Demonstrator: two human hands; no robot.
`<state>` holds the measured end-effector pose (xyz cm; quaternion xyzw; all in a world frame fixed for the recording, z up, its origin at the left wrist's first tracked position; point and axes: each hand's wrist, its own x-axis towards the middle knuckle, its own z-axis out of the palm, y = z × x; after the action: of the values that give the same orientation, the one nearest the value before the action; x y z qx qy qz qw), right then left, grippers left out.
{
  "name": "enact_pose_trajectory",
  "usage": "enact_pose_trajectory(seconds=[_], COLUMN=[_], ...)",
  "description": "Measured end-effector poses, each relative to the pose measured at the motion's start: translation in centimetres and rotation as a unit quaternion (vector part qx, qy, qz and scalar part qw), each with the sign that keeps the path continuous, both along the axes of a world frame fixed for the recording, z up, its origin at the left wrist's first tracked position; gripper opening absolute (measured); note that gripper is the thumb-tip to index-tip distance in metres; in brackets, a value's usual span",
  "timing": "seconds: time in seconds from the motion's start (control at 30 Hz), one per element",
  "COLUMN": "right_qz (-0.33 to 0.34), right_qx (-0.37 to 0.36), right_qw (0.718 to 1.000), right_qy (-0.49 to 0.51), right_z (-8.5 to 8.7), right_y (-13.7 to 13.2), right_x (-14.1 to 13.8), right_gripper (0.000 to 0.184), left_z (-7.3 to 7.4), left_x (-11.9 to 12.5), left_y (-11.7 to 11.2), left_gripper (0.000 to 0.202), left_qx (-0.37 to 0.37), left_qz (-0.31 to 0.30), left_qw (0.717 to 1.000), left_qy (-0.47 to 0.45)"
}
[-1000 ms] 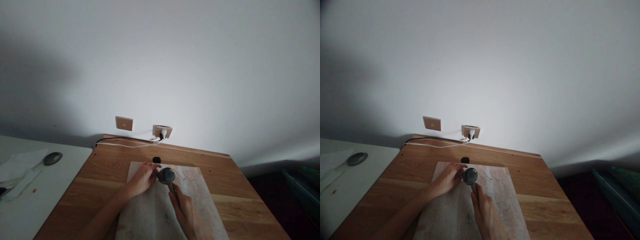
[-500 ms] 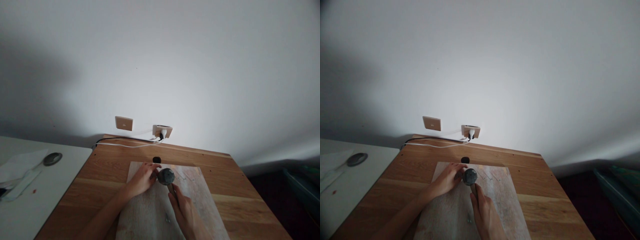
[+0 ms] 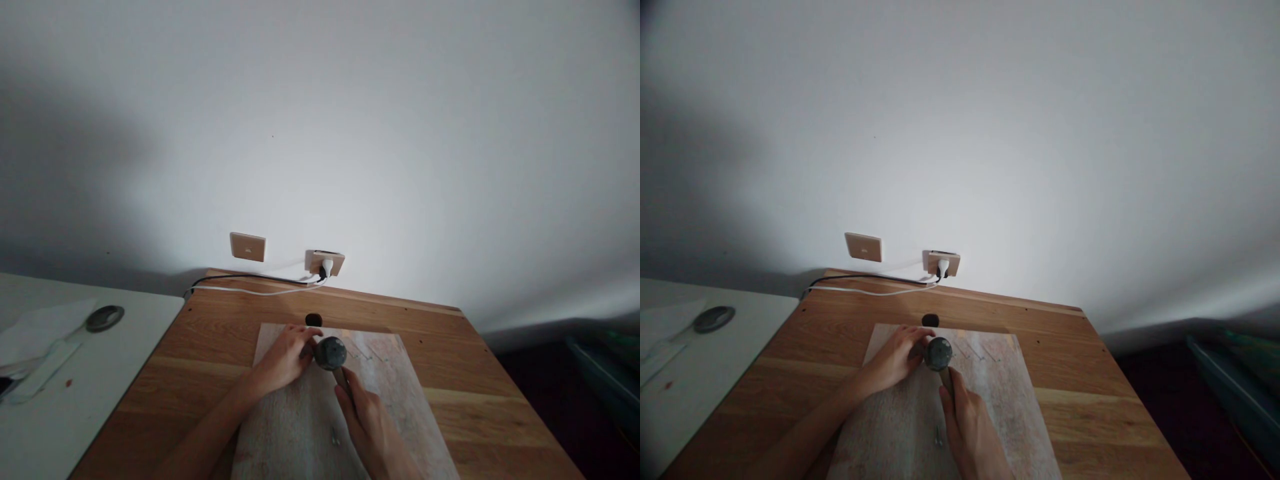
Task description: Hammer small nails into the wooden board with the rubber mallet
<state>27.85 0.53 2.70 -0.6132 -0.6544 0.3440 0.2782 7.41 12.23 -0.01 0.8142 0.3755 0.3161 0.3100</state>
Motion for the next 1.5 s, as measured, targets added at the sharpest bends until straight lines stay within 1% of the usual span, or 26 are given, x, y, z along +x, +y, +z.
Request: enact_pose_trajectory(seconds=[0.1, 0.23, 0.3, 0.43, 0.53, 0.67, 0.83, 0.97, 1.13, 1.17, 1.3, 1.4, 1.5], right_qz=[0.016, -0.022, -0.008, 0.012, 0.025, 0.02, 0.023, 0.013, -0.029, -0.03, 0.003, -0.006, -0.021], right_qx=[-0.019, 0.008, 0.007, -0.021, -0.035, -0.035, -0.052, -0.033, 0.013, 0.012, -0.015, -0.01, -0.008], right_qw=[1.0, 1.0, 1.0, 1.0, 0.999, 0.999, 0.998, 0.999, 0.999, 0.999, 1.0, 1.0, 1.0], right_qy=[-0.002, 0.003, 0.004, -0.011, -0.01, -0.014, -0.01, -0.002, 0.015, 0.016, 0.01, 0.005, 0.008], right_z=[-0.19, -0.2, 0.01, 0.57, 0.62, 0.31, 0.46, 0.48, -0.05, -0.13, -0.07, 0.11, -0.13], right_y=[-0.09, -0.21, -0.19, -0.13, -0.14, -0.08, 0.04, -0.16, -0.41, -0.39, -0.19, -0.17, -0.62], right_x=[0.05, -0.15, -0.18, -0.04, 0.08, 0.18, 0.18, -0.06, -0.32, -0.26, 0.03, -0.1, -0.02], right_gripper=[0.043, 0.042, 0.042, 0.044, 0.047, 0.05, 0.048, 0.043, 0.043, 0.043, 0.046, 0.045, 0.047], left_z=[0.02, -0.07, -0.19, -0.26, -0.13, -0.06, -0.01, -0.07, -0.18, -0.13, 0.18, 0.13, 0.06], left_x=[-0.04, -0.05, -0.04, -0.03, 0.0, 0.06, 0.12, 0.1, 0.07, 0.05, 0.04, 0.11, -0.06], left_y=[0.0, 0.09, 0.13, 0.12, 0.09, 0.13, 0.17, 0.2, 0.22, 0.2, 0.09, 0.05, 0.12], left_gripper=[0.056, 0.056, 0.056, 0.053, 0.05, 0.05, 0.054, 0.051, 0.052, 0.051, 0.052, 0.054, 0.057], left_qx=[-0.004, -0.011, -0.014, -0.012, -0.014, -0.016, -0.015, -0.021, -0.016, -0.013, -0.012, -0.024, -0.037], left_qz=[0.003, 0.0, 0.001, 0.002, 0.002, -0.001, -0.001, -0.002, 0.001, 0.001, -0.001, 0.003, -0.008], left_qw=[1.0, 1.0, 1.0, 1.0, 1.0, 1.0, 1.0, 1.0, 1.0, 1.0, 1.0, 0.999, 0.999], left_qy=[0.008, 0.016, 0.018, 0.018, 0.014, 0.011, 0.015, 0.019, 0.022, 0.022, 0.02, 0.021, 0.008])
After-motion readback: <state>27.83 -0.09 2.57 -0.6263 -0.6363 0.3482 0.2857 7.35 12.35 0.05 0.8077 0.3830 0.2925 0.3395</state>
